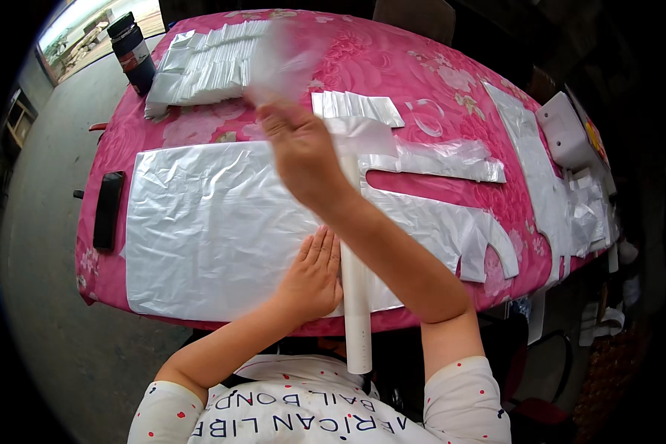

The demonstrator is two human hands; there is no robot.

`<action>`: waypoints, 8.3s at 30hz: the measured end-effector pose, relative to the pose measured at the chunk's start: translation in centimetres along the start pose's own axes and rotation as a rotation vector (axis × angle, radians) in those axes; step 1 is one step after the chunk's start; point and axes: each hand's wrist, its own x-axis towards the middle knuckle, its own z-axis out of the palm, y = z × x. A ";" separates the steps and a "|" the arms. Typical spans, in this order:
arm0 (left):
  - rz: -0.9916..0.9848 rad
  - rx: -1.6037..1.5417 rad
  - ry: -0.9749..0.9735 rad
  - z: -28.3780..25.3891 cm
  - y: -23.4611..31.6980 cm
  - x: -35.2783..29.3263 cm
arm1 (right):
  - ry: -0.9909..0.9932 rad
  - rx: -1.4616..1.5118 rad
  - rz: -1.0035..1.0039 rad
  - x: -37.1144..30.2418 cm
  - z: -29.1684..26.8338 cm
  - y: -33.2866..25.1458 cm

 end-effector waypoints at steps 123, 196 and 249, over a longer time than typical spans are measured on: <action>-1.080 -1.550 -0.357 -8.3 -2.6 -22.8 | 0.056 -0.017 0.623 -5.1 -6.5 8.1; 0.211 0.252 -0.177 -2.5 -0.3 -12.1 | -0.001 -1.291 0.027 -11.4 -14.4 5.2; 0.167 0.038 0.044 -5.6 -5.1 -9.2 | -0.445 -0.931 -0.265 -16.5 -3.4 5.3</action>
